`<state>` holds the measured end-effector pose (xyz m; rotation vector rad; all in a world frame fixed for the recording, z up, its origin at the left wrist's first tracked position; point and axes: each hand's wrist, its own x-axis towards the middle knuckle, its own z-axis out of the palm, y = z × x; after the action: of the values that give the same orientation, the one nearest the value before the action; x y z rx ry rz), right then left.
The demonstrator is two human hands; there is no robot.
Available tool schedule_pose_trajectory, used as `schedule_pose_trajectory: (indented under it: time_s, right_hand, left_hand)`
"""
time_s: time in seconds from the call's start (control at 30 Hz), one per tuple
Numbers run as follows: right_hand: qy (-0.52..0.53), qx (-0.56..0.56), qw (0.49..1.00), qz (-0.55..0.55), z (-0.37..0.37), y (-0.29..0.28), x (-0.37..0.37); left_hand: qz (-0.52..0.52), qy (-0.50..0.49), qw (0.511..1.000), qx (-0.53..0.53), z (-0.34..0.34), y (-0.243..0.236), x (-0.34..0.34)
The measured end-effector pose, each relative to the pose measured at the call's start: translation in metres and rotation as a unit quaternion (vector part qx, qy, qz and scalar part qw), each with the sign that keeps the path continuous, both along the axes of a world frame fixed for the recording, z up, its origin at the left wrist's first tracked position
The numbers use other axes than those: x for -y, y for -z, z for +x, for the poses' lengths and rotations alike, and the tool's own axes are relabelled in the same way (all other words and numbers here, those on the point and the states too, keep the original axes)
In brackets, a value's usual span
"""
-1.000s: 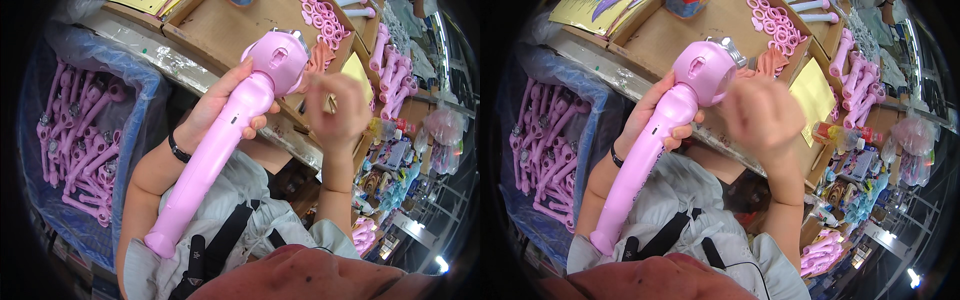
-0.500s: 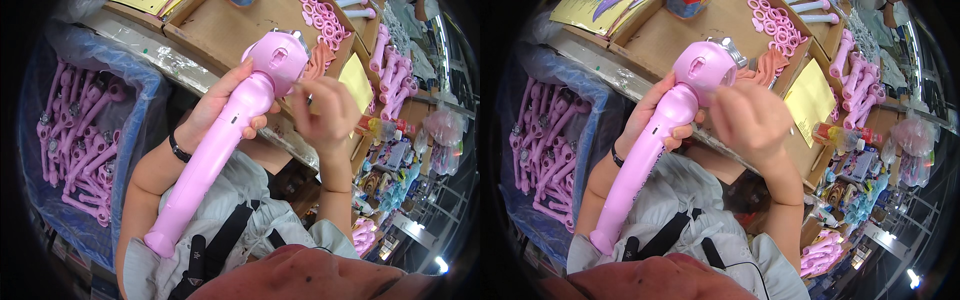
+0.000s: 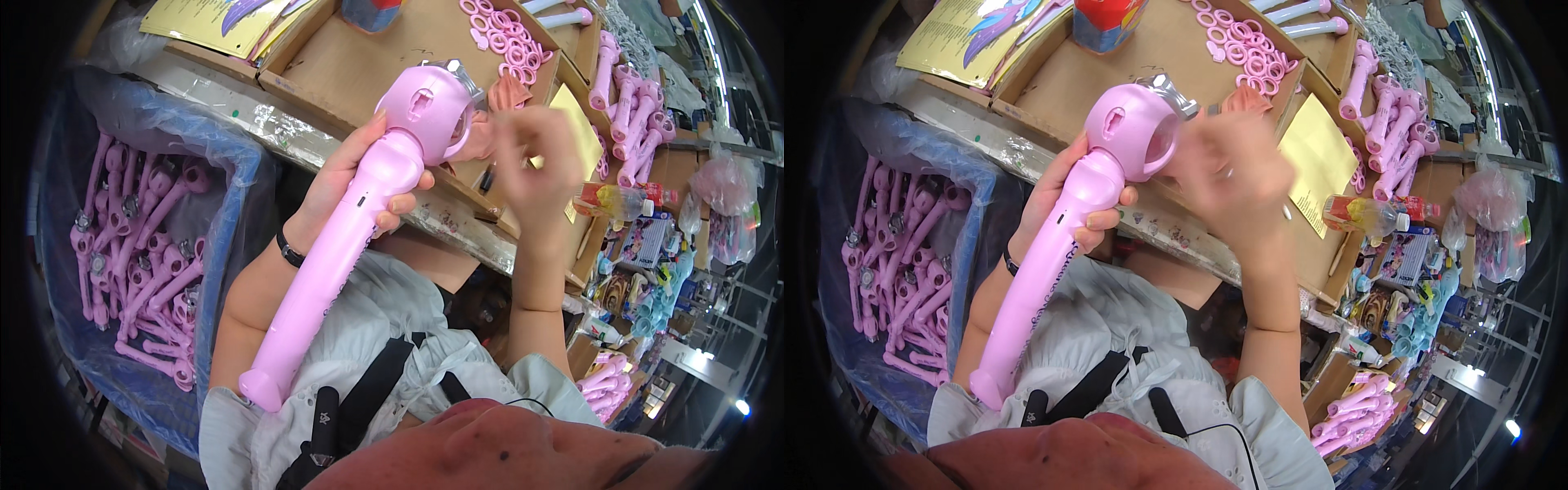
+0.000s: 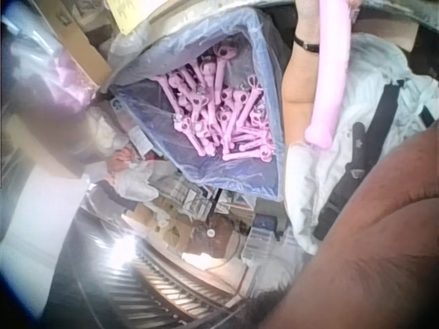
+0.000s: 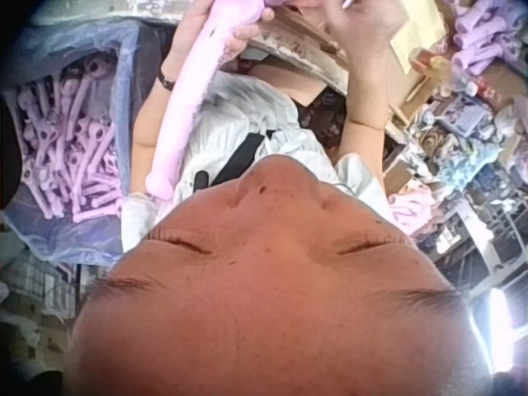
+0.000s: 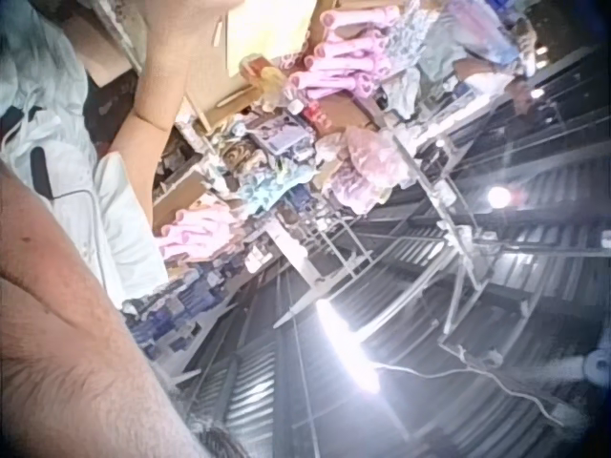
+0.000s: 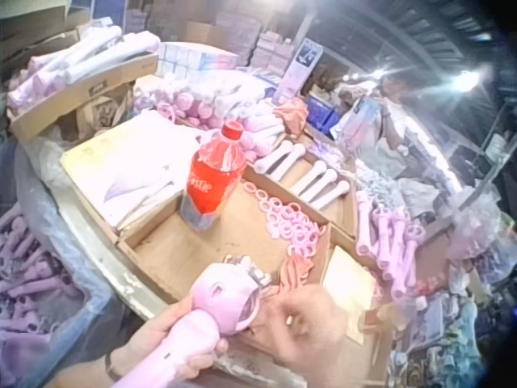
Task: The person wipes the surface of pink light sticks with a cloth, then applies a sticker to the handle and places the finished item in a cardboard box. The person repeats this sequence for several light sticks.
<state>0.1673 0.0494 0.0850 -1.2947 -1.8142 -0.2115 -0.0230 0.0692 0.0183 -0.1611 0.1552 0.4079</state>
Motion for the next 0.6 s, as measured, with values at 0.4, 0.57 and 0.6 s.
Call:
schedule_pose_trajectory:
  time_s: [0.4, 0.57, 0.6]
  right_hand:
    - [0.082, -0.074, 0.993, -0.028, 0.044, 0.059, 0.103]
    - [0.198, 0.141, 0.97, -0.004, 0.045, 0.121, 0.162]
    - [0.227, 0.141, 0.964, -0.007, 0.044, 0.126, 0.164]
  left_hand:
    - [0.013, 0.04, 0.999, 0.024, -0.004, 0.006, -0.005]
    - [0.017, 0.054, 0.998, 0.032, -0.003, 0.006, -0.005]
    - [0.021, 0.055, 0.998, 0.035, -0.002, 0.006, -0.005]
